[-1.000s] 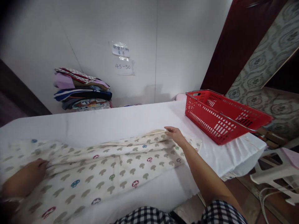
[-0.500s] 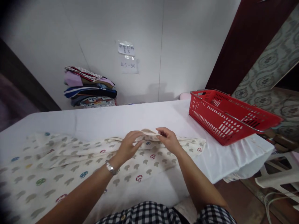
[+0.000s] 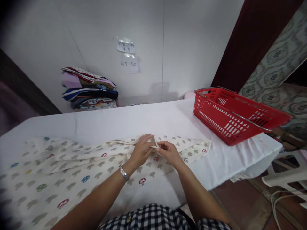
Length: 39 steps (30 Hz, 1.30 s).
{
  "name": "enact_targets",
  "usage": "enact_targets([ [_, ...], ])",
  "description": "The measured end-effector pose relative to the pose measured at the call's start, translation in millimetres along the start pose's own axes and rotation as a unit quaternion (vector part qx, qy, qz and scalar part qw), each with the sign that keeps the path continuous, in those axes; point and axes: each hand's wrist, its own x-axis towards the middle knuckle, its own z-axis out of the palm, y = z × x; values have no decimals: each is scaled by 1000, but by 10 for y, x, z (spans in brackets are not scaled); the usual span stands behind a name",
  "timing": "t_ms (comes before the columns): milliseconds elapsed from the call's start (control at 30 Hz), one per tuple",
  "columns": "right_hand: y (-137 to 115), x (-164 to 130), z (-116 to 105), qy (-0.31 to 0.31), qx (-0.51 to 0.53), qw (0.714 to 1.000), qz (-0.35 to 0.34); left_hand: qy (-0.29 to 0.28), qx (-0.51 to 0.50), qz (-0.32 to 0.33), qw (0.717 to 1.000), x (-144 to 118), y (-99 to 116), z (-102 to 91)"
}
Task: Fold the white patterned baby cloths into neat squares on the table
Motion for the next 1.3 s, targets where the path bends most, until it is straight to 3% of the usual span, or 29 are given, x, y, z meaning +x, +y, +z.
enact_targets([
  [167,42,-12,4,11,-34,999,8,-62,13,6,998,20,-29,1],
  [367,93,-30,-35,-18,-32,999,15,-118,8,26,993,95,-3,-61],
  [467,68,-52,-41,-11,-44,999,6,-119,5,23,993,143,33,-110],
  [600,-42,-123,-61,-19,-111,992,-55,-103,-35,-8,994,204,66,-176],
  [833,-154,-224,-94,20,-285,942,-177,-111,-83,-41,990,263,153,-280],
  [1167,-124,-237,-154,47,-306,923,-228,-124,-130,-64,982,222,210,-343],
  [1300,-126,-248,-159,52,-305,923,-228,-102,-156,-67,980,210,234,-340],
])
